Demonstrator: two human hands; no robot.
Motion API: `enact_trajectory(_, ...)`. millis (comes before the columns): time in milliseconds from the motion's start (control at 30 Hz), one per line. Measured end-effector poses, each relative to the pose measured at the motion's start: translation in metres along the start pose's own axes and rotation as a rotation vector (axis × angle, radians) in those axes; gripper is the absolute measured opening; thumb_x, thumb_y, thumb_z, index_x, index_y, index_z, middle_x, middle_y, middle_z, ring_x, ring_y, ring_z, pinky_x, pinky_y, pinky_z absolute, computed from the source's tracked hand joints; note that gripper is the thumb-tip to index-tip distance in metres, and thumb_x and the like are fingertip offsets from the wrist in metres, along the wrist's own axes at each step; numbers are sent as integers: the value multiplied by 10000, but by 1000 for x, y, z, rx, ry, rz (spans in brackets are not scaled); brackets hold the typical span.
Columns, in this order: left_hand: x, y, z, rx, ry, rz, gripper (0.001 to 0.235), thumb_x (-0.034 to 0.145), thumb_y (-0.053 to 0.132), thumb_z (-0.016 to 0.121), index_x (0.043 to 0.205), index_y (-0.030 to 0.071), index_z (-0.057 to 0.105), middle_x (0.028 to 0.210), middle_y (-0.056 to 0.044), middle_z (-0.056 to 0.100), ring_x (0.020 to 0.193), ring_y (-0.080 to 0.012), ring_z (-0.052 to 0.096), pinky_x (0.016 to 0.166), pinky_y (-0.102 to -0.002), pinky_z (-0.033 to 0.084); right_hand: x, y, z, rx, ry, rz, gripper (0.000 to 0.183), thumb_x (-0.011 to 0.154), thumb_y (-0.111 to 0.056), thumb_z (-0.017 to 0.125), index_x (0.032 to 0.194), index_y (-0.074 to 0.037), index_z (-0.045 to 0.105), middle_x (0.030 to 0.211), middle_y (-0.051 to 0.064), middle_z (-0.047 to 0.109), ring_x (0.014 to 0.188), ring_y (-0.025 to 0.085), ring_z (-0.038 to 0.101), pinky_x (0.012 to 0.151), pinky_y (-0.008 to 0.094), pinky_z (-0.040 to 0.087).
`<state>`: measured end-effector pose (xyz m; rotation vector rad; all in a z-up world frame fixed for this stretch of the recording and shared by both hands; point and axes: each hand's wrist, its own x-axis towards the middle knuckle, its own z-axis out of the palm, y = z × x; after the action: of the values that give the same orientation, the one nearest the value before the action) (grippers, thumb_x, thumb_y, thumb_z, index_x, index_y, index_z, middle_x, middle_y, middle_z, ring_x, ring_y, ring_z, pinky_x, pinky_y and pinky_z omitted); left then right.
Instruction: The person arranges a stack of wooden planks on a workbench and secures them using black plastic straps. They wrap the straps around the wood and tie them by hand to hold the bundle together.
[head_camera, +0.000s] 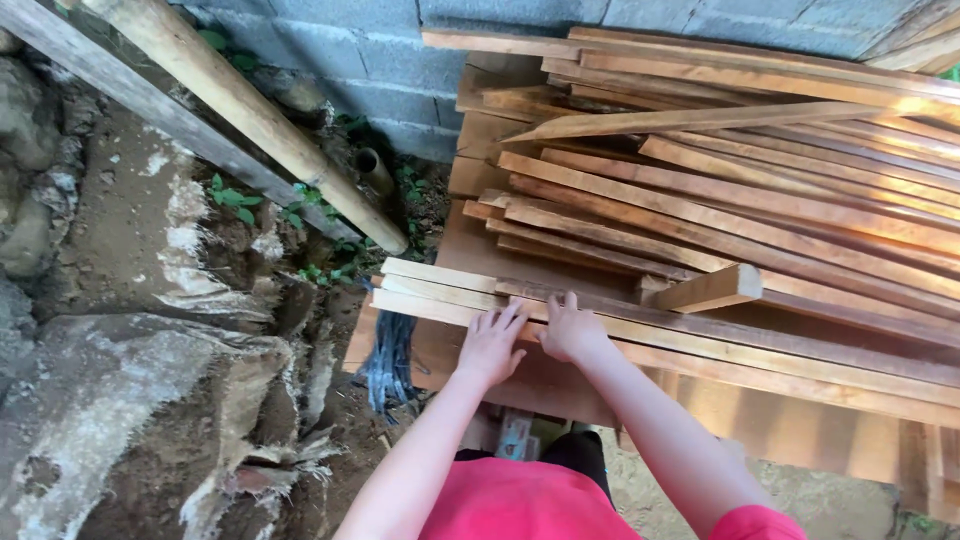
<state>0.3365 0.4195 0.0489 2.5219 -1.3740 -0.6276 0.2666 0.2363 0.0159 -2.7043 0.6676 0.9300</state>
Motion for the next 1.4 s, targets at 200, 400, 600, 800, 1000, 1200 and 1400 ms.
enact_trajectory(200,-10,-20,-27,-110,-119,68,703,912,358,701,1533,158,438,1658,-58,285,1416,-367,442,1148,-575,399,-45,-49,-18,33,50,155,955,902,-559,644,1593,-14,273,1609,257,242,1392,643,310,944,614,557)
enact_trajectory(400,-25,-63,-5,-267,103,177,436,912,330,700,1302,138,667,1329,-58,659,1296,-256,602,1102,-419,459,-85,-75,-41,124,197,176,963,879,-573,703,1558,11,348,1632,239,254,1442,566,317,1063,586,504)
enact_trajectory(600,-65,-130,34,-794,576,-379,161,994,313,658,997,224,792,916,2,784,954,-228,743,879,-361,564,-80,-131,-15,553,410,-287,339,928,-437,659,1179,-213,693,1062,58,686,1013,334,699,776,446,601)
enact_trajectory(800,-82,-216,96,-617,516,-839,510,920,386,712,1328,88,642,1217,-236,684,1197,-453,625,1047,-525,493,-19,-195,71,985,102,-292,336,890,-318,727,1159,-116,728,961,103,785,833,256,761,707,363,605)
enact_trajectory(1000,-67,-243,120,-560,335,-945,416,868,538,727,1194,280,738,1111,-48,742,1178,-329,664,1027,-466,524,-1,-214,93,1025,10,-216,298,876,-326,748,1125,-163,742,949,63,787,805,193,750,702,330,601)
enact_trajectory(1200,-71,-247,127,-454,498,-1048,259,873,539,689,1031,343,749,1033,-3,722,1043,-322,706,894,-507,546,2,-209,65,915,-28,-173,346,901,-401,706,1167,-183,741,1036,41,788,934,233,756,796,364,604)
enact_trajectory(1400,-97,-184,71,-632,615,-914,208,928,397,696,1060,242,733,941,-58,781,958,-310,739,840,-466,536,5,-237,47,949,-48,-176,411,939,-468,659,1214,-171,735,1090,70,782,1031,280,741,864,407,600)
